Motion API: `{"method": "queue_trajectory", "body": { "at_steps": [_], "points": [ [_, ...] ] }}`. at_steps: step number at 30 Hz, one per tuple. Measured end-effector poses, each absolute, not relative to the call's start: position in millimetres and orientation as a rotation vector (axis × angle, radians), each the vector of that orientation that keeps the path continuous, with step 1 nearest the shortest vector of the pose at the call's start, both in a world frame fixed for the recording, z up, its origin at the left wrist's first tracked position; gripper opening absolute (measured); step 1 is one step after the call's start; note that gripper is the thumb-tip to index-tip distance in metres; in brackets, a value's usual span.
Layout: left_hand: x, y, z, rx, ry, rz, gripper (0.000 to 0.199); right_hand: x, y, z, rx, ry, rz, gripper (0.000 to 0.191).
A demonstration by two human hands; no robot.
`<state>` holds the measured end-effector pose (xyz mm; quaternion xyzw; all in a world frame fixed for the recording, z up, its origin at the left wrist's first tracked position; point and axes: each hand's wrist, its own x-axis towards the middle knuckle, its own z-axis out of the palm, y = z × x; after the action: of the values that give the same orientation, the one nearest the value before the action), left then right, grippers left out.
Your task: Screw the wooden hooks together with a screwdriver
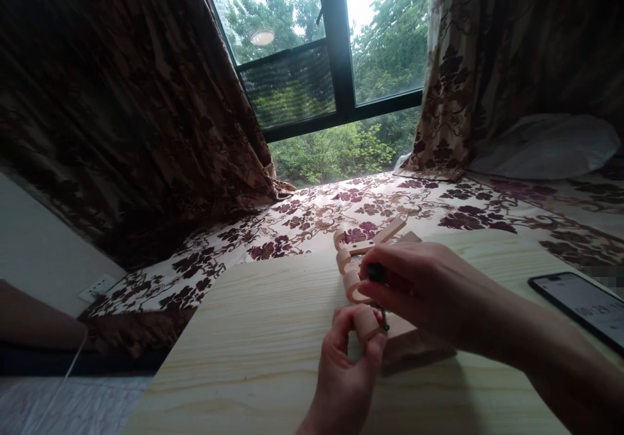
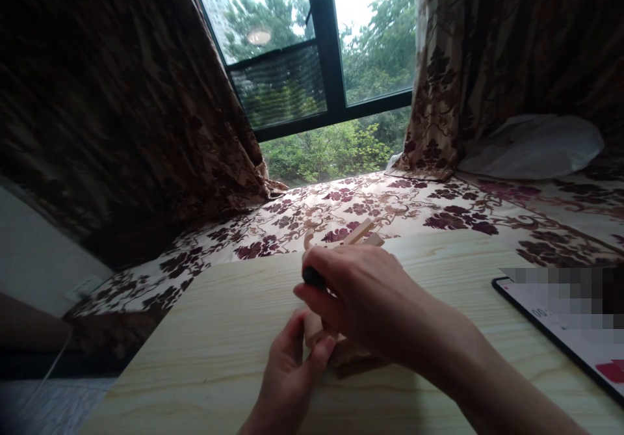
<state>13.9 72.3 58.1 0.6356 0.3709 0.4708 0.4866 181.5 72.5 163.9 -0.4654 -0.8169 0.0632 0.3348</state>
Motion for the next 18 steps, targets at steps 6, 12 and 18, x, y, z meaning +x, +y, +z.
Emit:
{"method": "queue_trajectory", "body": {
  "at_steps": [6,12,18],
  "points": [
    [13.4,73.3,59.4,1.550,0.927,1.102,0.012,184.1,75.8,162.3,-1.270,-2.086,0.035,0.016],
    [12.9,70.8,58.9,1.547,0.926,1.102,0.012,183.3,75.5,161.9,-1.219,-2.126,0.021,0.021],
    [13.5,71.3,60.1,1.541,0.929,1.108,0.014,184.7,73.5,164.4,-1.277,-2.122,0.064,0.018]
  ]
}}
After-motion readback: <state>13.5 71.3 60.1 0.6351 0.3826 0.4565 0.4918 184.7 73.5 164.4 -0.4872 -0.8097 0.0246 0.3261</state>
